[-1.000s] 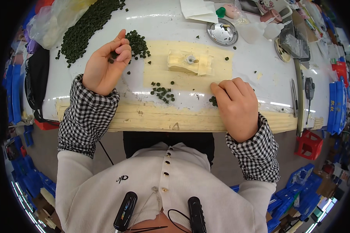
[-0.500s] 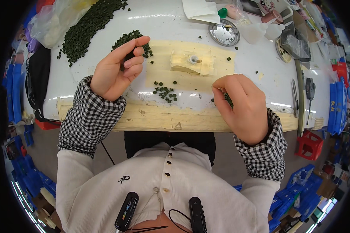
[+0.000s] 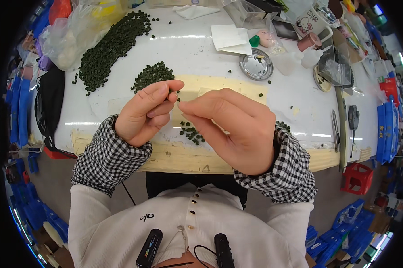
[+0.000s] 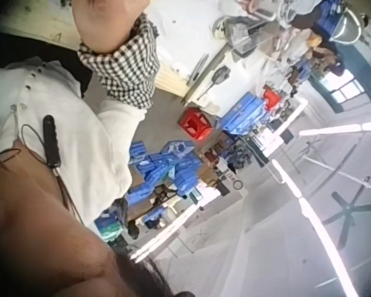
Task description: The recorder is manually assembling small green toy components onto a small plastic part.
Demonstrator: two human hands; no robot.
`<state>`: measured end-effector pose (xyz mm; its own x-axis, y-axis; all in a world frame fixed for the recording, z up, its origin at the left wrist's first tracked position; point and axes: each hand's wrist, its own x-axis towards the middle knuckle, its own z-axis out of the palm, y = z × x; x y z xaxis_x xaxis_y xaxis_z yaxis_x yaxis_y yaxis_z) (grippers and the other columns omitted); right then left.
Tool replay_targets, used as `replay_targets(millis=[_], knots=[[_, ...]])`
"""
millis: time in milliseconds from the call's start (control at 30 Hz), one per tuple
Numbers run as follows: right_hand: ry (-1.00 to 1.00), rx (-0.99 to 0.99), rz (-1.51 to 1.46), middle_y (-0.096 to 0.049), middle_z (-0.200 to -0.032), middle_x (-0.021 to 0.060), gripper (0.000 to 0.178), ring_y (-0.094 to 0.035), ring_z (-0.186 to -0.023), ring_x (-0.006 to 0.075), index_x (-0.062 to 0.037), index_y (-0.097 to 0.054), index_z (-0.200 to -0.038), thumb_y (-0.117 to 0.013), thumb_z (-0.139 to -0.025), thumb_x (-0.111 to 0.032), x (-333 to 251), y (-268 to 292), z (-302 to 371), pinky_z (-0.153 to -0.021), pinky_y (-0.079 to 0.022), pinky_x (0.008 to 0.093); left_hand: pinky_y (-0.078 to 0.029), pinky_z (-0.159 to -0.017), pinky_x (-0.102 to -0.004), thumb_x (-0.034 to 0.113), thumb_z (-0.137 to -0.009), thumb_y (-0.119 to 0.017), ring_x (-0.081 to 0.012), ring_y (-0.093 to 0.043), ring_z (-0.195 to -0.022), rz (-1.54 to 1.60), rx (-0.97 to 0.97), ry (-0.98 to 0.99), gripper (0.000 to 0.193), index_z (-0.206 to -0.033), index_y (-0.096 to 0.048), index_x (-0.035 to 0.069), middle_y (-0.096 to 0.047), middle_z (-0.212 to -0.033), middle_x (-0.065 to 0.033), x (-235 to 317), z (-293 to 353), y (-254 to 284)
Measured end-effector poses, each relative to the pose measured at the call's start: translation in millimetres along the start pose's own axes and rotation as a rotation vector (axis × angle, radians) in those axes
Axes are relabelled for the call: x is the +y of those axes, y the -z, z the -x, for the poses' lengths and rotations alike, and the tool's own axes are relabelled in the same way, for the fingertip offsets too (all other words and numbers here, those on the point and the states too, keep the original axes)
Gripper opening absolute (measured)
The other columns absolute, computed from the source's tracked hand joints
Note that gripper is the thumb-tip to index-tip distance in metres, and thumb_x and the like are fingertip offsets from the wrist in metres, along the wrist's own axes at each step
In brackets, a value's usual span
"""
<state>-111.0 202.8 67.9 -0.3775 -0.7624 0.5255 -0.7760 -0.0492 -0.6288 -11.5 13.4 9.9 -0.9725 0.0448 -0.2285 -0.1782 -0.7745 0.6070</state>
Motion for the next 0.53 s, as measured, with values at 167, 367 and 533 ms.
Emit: replay_targets(millis=[167,367,533], knots=[[-0.103,-0.024,-0.113,-0.067,-0.085,0.0114,0.017,-0.067,-0.075,0.0194,0.0010,-0.065,-0.096,-0.068,-0.080,0.005,6,-5,6,-0.068,-0.053,0.0271,-0.027,-0.047,-0.0144,0.013,-0.096,-0.055,0.0004,-0.035,-0.058,-0.004,-0.047,-0.005,0.023,-0.117,-0.057,0.004,-0.063,-0.094,-0.0014,-6,1,7],[-0.247,-0.002,-0.359,-0.067,-0.092,0.0108,0.014,-0.067,-0.082,0.0173,0.0011,-0.065,-0.099,-0.065,-0.084,0.002,11,-11,12,-0.075,-0.053,0.0266,-0.027,-0.046,-0.0149,0.014,-0.095,-0.056,-0.0001,-0.034,-0.056,0.001,-0.118,0.009,0.021,-0.114,-0.059,0.006,-0.065,-0.093,-0.0026,-5,4,-1],[-0.341,-0.020,-0.451,-0.067,-0.097,0.0095,0.014,-0.067,-0.087,0.0188,0.0008,-0.065,-0.101,-0.063,-0.087,-0.001,12,-13,13,-0.078,-0.053,0.0270,-0.027,-0.045,-0.0153,0.012,-0.094,-0.057,0.0006,-0.034,-0.055,-0.015,-0.142,-0.008,0.025,-0.119,-0.058,0.007,-0.067,-0.098,-0.0040,-9,3,7]])
